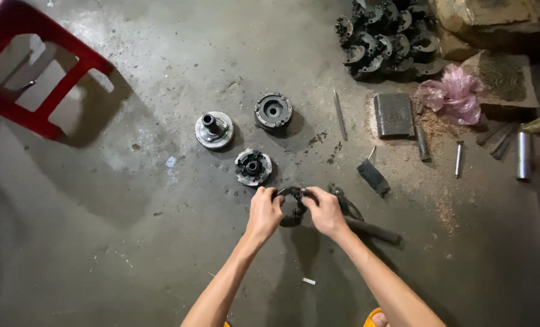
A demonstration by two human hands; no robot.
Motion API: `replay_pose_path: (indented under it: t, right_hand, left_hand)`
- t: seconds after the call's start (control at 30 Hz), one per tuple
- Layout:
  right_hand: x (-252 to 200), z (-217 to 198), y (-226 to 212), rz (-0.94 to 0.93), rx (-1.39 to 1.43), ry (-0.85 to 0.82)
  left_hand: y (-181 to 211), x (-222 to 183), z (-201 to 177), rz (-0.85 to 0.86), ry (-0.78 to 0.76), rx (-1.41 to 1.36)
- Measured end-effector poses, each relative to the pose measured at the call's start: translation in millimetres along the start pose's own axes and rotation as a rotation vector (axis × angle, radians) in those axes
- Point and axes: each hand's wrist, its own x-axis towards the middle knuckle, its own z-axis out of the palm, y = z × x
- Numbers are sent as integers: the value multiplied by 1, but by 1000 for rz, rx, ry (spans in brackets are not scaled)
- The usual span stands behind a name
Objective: Assembling a motorcycle clutch assembly by installing springs and plates using a metal pick while sitting on the floor.
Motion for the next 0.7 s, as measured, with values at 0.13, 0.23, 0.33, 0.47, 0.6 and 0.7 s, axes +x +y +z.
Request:
replay_pose_path:
  t: [0.13,0.23,0.33,0.47,0.6,0.7]
  right_hand:
    - [-5,17,-2,405,51,52]
    - [3,8,-5,439,-108,137]
    - [13,-10,0,328,-227,213]
    - [10,-26,25,235,-289,157]
    - [6,-29,27,247,-306,148]
    - [7,-29,29,201,-393,129]
  left_hand:
    - [-2,16,-3,194,154,-156]
    - [10,21,-24,380,365,-194]
    - [2,16,-31,407,386,-153]
    - [-43,2,6,285,183,-93]
    - [-61,-6,31,182,76,-16]
    - [-59,-8,37,103,-40,0]
